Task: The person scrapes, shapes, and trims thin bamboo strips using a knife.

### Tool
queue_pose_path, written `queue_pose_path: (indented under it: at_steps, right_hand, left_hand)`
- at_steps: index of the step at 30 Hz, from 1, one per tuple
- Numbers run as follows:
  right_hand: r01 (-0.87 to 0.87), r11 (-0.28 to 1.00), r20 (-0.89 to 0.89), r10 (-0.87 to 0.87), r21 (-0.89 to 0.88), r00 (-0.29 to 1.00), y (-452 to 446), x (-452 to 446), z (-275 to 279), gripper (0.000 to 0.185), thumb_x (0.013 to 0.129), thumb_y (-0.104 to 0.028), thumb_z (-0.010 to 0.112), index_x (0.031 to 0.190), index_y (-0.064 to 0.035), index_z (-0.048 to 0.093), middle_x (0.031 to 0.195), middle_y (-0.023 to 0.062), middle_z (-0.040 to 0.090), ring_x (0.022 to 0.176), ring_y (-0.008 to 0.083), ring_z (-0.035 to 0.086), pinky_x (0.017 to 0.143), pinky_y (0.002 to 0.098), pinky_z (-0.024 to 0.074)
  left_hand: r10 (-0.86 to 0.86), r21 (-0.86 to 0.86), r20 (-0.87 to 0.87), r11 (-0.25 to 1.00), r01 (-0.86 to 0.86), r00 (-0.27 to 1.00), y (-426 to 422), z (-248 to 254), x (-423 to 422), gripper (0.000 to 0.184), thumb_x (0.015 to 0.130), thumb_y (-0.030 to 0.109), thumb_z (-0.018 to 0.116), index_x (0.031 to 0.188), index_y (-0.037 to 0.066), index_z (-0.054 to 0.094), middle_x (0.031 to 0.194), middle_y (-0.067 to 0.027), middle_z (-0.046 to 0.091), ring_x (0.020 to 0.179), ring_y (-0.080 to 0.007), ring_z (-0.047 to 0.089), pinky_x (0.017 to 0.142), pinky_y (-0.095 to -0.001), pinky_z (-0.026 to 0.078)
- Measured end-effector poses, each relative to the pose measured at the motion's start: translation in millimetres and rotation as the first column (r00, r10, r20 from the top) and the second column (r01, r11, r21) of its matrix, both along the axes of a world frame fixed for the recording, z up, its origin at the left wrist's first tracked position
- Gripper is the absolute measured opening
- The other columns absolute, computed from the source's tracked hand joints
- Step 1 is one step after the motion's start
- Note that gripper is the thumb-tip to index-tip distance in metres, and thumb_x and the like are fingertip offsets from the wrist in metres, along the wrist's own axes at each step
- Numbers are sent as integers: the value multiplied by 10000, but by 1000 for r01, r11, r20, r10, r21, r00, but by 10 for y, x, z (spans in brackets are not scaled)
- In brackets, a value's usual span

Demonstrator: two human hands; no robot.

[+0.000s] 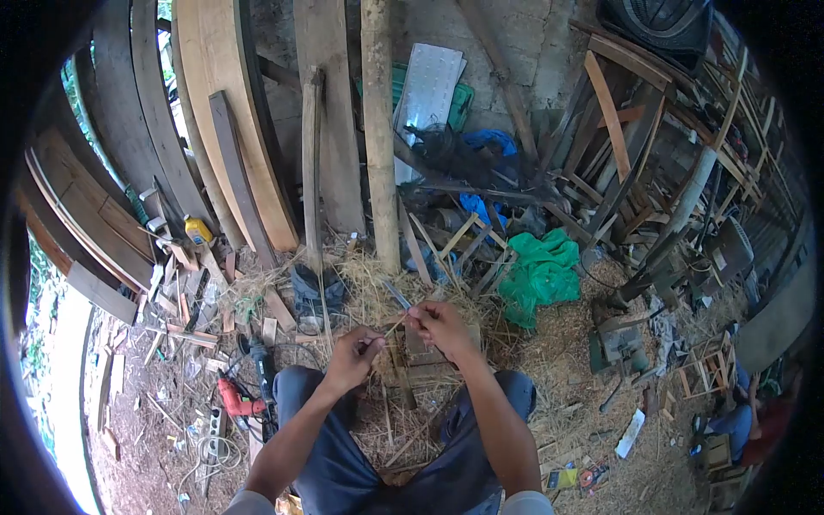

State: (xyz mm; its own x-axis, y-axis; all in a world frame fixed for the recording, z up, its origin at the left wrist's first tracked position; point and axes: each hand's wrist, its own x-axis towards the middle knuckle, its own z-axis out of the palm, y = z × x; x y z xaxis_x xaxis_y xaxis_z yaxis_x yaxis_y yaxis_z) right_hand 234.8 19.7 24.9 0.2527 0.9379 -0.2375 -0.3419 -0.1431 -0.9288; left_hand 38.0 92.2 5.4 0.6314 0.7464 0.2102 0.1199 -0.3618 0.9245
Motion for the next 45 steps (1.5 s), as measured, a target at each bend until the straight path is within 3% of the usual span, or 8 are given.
queue_pose_path:
  at_steps: [11, 20, 23, 29, 33, 38, 41, 45]
  right_hand:
    - [143, 990, 44, -143, 5, 989, 13, 158, 70, 169, 915, -156, 587, 955, 5, 617, 691, -5, 536, 499, 45, 396, 420, 204, 278]
    - [14, 999, 64, -15, 29, 998, -30, -182, 123, 150, 925, -143, 567, 986, -6, 577, 712, 6, 543, 514, 39, 397, 432, 195, 291]
    - [-129, 990, -17, 130, 62, 991, -11, -256, 61, 122, 927, -131, 558, 927, -10, 570, 696, 2, 530, 519, 34, 395, 437, 195, 291]
    - [14, 1000, -16, -13, 19, 1000, -40, -78, 212, 148, 911, -139, 584, 859, -4, 616, 671, -12, 525, 503, 34, 385, 422, 195, 280]
    - [-15, 1000, -24, 15, 22, 1000, -75, 96, 235, 140, 900, -133, 592, 862, -4, 633, 673, -22, 530, 491, 34, 386, 413, 190, 285]
    - [528, 834, -137, -511, 158, 848, -264, 1088, 20, 248, 901, -237, 613, 992, -6, 601, 666, -48, 496, 467, 31, 371, 391, 186, 270]
    - [534, 819, -108, -523, 211, 845, -340, 1009, 41, 285, 905, -259, 610, 1026, -2, 592, 666, -50, 491, 462, 29, 364, 387, 185, 257]
    - [359, 926, -9, -360, 117, 933, -313, 533, 282, 301, 931, -274, 572, 1082, -13, 571, 665, -35, 480, 473, 23, 355, 394, 193, 259]
  left_hand:
    - [12, 140, 77, 990, -23, 997, 26, -68, 75, 112, 859, 103, 653, 907, 6, 624, 678, -51, 583, 587, -94, 515, 552, -250, 411]
    - [51, -180, 102, 983, -32, 993, 52, -37, 137, 104, 829, 59, 654, 904, -9, 628, 747, -130, 644, 664, -177, 629, 614, -298, 477]
    - [79, 38, 42, 996, -80, 996, -50, 175, 112, 101, 826, 49, 654, 898, -14, 621, 737, -136, 638, 653, -186, 629, 595, -304, 471]
    - [128, 183, 33, 974, -132, 991, -234, 372, 145, 85, 824, 23, 635, 884, -25, 599, 750, -154, 605, 609, -254, 592, 567, -333, 454]
    - [120, 208, 46, 970, -127, 992, -280, 363, 164, 71, 822, 23, 646, 872, -20, 619, 735, -126, 599, 559, -165, 550, 526, -294, 413]
    - [57, 179, -12, 982, -54, 998, -379, 458, -181, 59, 834, 34, 635, 867, -14, 621, 714, -101, 584, 556, -143, 533, 515, -280, 402]
    - [22, -632, 155, 771, 82, 988, -304, 635, -301, 70, 875, 72, 603, 910, 12, 593, 763, -39, 572, 553, -80, 475, 494, -185, 348]
    - [14, -806, 494, 382, 452, 869, 32, 564, -123, 112, 922, 137, 564, 990, 48, 577, 840, 0, 568, 670, -66, 513, 531, -216, 415]
